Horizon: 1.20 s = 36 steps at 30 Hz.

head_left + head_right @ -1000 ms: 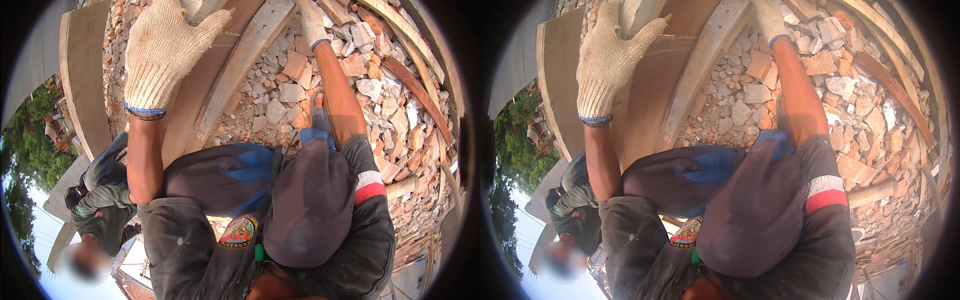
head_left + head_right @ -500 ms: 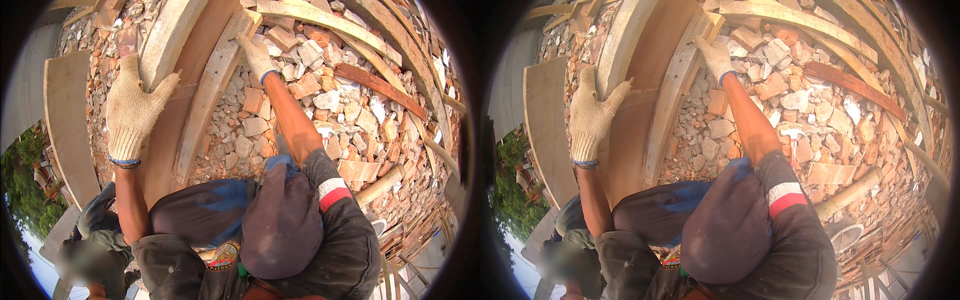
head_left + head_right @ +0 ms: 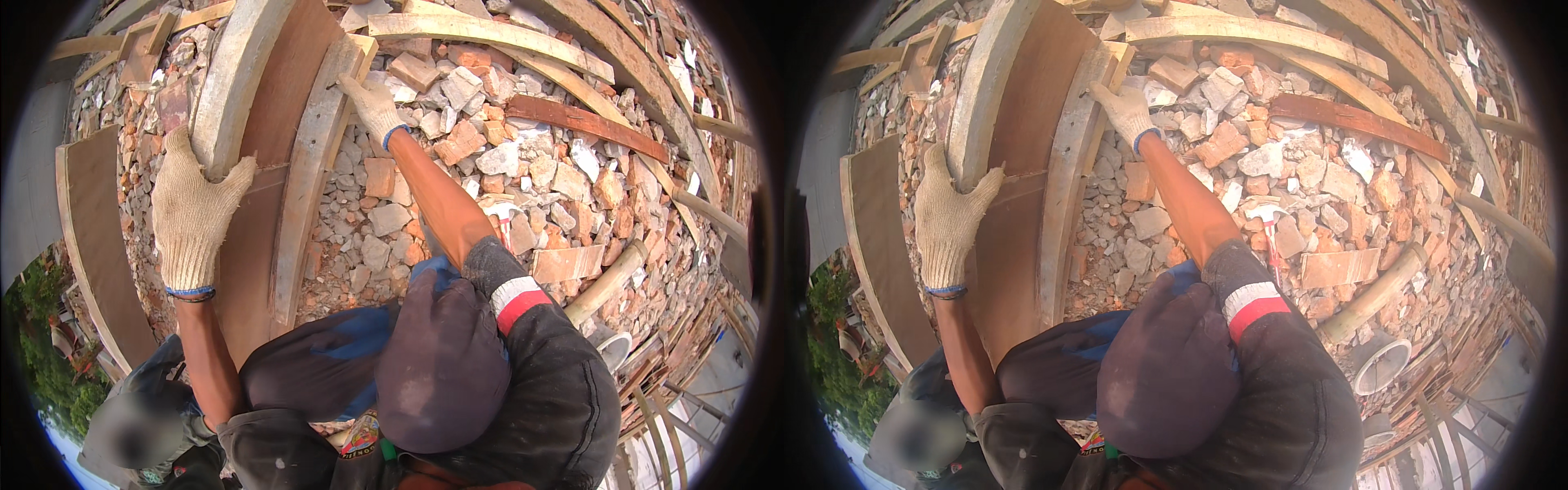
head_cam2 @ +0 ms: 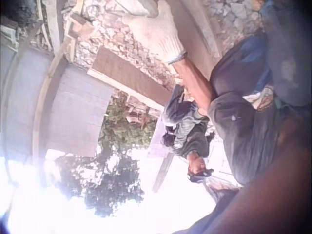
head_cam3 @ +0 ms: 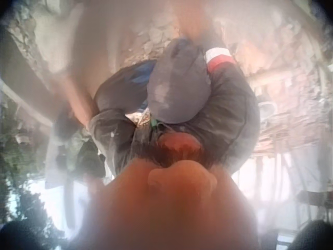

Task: The person assembles curved wooden formwork on a debris-covered floor, using a hammer to drive nails and aligning planks and supports. They repeatedly adjust and secure the curved wooden pieces, occasionally picking up nails from a white bucket.

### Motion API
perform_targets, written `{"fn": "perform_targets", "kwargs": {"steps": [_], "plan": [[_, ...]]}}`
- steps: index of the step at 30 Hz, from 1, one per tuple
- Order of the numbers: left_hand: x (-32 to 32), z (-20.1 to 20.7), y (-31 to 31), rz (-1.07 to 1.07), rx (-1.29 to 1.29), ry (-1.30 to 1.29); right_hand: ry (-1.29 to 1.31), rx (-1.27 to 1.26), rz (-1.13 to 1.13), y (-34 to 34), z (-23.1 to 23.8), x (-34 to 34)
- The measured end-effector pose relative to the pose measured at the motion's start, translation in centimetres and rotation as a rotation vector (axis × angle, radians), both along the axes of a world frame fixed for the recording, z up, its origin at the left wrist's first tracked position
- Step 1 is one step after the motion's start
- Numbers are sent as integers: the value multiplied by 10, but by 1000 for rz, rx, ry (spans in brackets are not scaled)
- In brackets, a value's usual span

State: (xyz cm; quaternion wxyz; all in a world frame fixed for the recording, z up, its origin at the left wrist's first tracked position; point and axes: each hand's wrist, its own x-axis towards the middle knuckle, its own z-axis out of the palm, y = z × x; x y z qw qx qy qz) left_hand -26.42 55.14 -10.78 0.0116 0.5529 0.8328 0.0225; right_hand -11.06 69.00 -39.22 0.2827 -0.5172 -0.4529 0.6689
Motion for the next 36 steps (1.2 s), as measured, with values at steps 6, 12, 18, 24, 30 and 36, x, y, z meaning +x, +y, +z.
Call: {"fn": "perform_targets", "kwargs": {"steps": [6,12,18,24,30,36], "plan": [[4,-4,8,13,-57,29,-105,-83,63,4,12,6],[11,6,14,55,-134,1,56,-29,-34,0,-4,-3],[6,-5,7,-1,-75,9,46,-51,-19,-1,-7,0],[4,-16,11,-60,-85,51,278,-197,-47,13,-40,11],[-1,-10,3,-97,-60,165,327,-2,-180,76,-38,3],[-11,-14,0,-78,6,123,89,244,-32,82,-43,-11]]}}
